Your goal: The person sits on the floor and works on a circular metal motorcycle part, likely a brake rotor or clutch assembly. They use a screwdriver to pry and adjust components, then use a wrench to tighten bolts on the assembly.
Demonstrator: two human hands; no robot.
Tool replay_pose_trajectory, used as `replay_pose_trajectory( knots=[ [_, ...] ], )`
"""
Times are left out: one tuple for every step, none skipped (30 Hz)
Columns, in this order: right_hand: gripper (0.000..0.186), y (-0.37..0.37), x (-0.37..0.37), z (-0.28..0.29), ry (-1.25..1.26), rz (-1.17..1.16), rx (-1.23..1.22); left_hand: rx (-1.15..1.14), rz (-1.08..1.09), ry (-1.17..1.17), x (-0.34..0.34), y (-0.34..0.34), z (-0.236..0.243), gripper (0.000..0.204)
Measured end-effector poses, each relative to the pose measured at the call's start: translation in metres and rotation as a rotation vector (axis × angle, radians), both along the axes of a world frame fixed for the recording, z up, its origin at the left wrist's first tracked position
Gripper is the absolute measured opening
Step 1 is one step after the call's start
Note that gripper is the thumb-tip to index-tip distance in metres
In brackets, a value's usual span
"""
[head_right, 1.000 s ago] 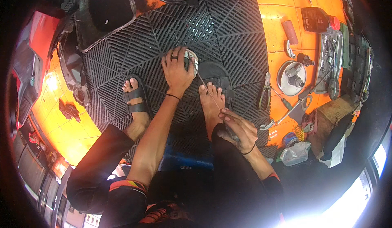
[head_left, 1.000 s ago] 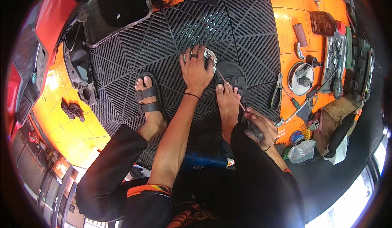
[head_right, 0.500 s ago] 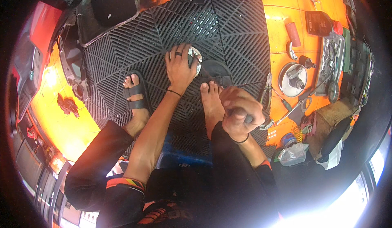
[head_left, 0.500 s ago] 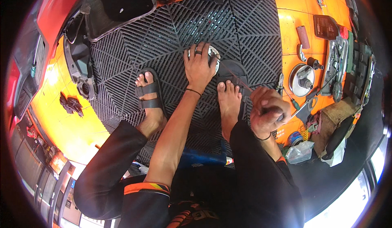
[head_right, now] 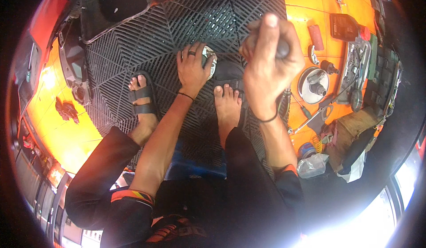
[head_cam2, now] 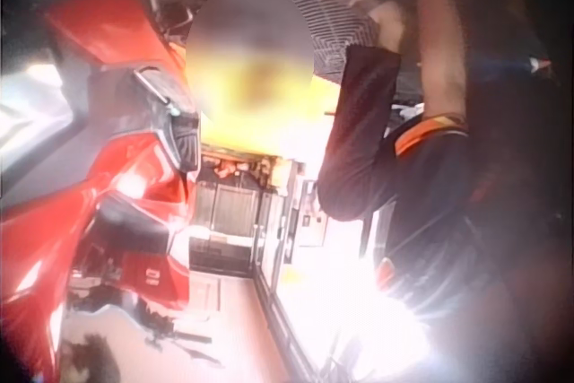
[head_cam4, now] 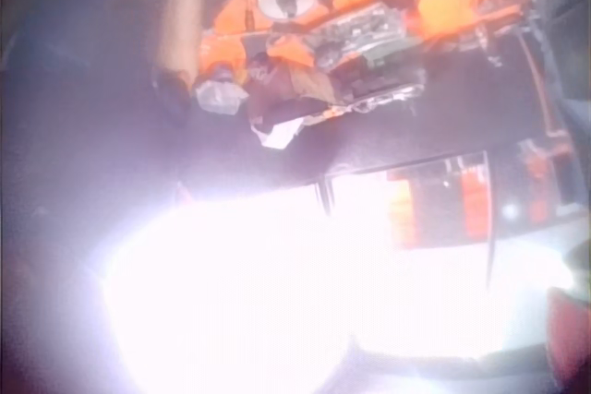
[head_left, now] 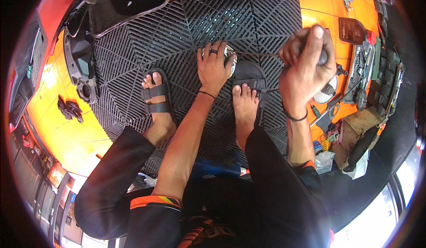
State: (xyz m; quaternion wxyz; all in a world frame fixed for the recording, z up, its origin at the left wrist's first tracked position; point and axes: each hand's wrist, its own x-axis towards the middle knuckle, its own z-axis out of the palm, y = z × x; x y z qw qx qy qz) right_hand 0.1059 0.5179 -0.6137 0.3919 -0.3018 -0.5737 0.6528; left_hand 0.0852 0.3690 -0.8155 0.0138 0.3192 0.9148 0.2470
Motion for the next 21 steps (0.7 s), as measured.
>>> replay_pose_trajectory(
  knots=[
    [0.031,0.002,-0.005,-0.001,0.013,0.007,-0.023,0.004,0.001,0.006,0.000,0.000,0.000,0.048],
    [0.030,0.003,-0.009,-0.002,0.032,0.040,0.008,0.008,0.003,0.011,-0.001,0.000,0.000,0.048],
    [0.030,0.004,-0.012,-0.004,0.031,0.043,0.012,0.004,0.004,0.021,-0.001,0.001,0.000,0.048],
    [0.030,0.005,-0.015,-0.005,0.033,0.045,0.008,0.002,0.004,0.030,-0.001,0.001,0.000,0.048],
    [0.031,0.007,-0.017,-0.007,0.043,0.063,0.004,-0.001,0.001,0.035,-0.001,0.001,0.000,0.048],
    [0.033,0.008,-0.020,-0.008,0.015,0.074,0.005,0.002,0.001,0.021,-0.001,0.001,0.000,0.048],
    [0.033,0.009,-0.023,-0.009,0.003,0.071,0.030,-0.004,-0.003,0.017,-0.001,0.001,0.000,0.048],
    [0.033,0.010,-0.026,-0.010,0.013,0.089,0.058,-0.013,-0.008,0.011,-0.001,0.000,0.001,0.048],
    [0.033,0.012,-0.028,-0.011,0.027,0.106,0.087,-0.026,-0.012,-0.003,-0.001,0.000,0.000,0.048],
    [0.036,0.011,-0.030,-0.011,-0.012,0.104,0.066,-0.038,-0.007,-0.039,-0.001,0.000,0.000,0.046],
    [0.033,0.012,-0.032,-0.011,-0.002,0.113,0.016,-0.033,-0.012,-0.018,-0.001,0.000,0.000,0.045],
    [0.031,0.013,-0.034,-0.010,0.007,0.121,-0.036,-0.042,-0.015,-0.019,-0.001,0.000,0.000,0.044],
    [0.029,0.013,-0.036,-0.009,0.016,0.131,-0.089,-0.052,-0.017,-0.019,-0.001,0.000,-0.001,0.043],
    [0.031,0.015,-0.038,-0.008,0.003,0.157,-0.100,-0.064,-0.013,-0.031,-0.001,-0.001,-0.001,0.041],
    [0.031,0.016,-0.039,-0.006,-0.002,0.194,-0.104,-0.057,-0.013,-0.025,-0.001,-0.001,-0.002,0.041],
    [0.032,0.018,-0.042,-0.005,-0.006,0.229,-0.108,-0.062,-0.017,-0.029,-0.001,-0.001,-0.002,0.041],
    [0.033,0.020,-0.042,-0.004,-0.010,0.264,-0.113,-0.065,-0.021,-0.034,-0.001,-0.001,-0.003,0.041],
    [0.034,0.022,-0.046,-0.006,0.003,0.306,-0.117,-0.078,-0.018,-0.012,-0.001,-0.001,-0.003,0.041],
    [0.033,0.024,-0.047,-0.007,0.012,0.356,-0.132,-0.069,-0.021,-0.010,-0.001,-0.001,-0.003,0.041],
    [0.033,0.027,-0.047,-0.008,0.024,0.408,-0.146,-0.059,-0.022,-0.006,-0.002,-0.001,-0.003,0.040],
    [0.033,0.030,-0.045,-0.010,0.037,0.461,-0.160,-0.050,-0.022,0.000,-0.002,-0.001,-0.003,0.040]
  ],
)
